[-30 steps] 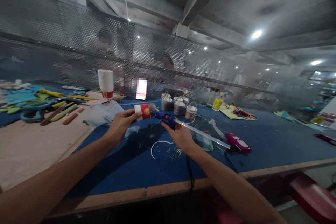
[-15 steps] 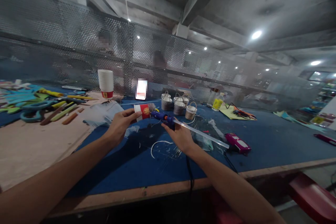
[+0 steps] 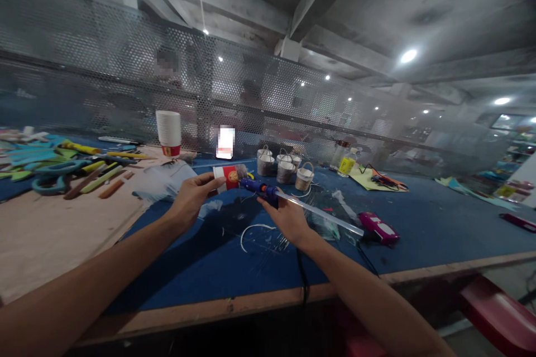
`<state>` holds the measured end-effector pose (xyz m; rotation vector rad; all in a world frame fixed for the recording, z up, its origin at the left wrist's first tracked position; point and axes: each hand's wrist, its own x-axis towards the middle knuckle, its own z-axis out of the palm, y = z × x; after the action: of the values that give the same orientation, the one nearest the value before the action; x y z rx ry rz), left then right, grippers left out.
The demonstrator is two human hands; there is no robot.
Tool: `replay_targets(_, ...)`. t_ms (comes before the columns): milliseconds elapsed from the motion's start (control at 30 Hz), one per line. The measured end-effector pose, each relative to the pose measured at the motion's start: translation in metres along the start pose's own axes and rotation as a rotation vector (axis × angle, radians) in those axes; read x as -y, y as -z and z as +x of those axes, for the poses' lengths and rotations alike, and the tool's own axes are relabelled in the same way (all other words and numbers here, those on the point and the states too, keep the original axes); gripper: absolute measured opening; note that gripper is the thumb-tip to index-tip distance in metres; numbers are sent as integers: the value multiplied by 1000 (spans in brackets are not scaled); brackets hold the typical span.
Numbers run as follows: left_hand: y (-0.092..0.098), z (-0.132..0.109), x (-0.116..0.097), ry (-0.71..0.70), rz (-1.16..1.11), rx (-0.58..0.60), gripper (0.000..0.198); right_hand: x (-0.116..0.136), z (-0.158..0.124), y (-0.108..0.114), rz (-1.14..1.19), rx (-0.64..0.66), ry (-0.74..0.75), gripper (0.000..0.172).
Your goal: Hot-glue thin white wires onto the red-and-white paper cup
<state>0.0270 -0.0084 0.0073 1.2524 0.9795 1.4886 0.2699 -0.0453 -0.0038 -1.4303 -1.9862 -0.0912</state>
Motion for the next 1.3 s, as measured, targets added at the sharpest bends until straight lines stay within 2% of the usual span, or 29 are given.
replay_targets(167,2,1,2,0,-28,13,36,2,0,2,-35,6,-14,28)
replay_targets(400,2,2,1,13,-40,14,27,-2,-1,-1,-39,-9,2,30)
replay_targets(800,3,3,2,19,-46,7,28,-1,-2,-1,-54,16,-19,32)
replay_targets(967,2,1,0,46,-68,14,30,-1,1,-2,146,-14,-23,29)
replay_targets(1133,-1,-2,-4,63,-56,56,24,1,3,3,471,106,-207,40)
replay_targets(1300,-1,-1,-2,66,-83,68,21,2,6,5,673,101,-238,45)
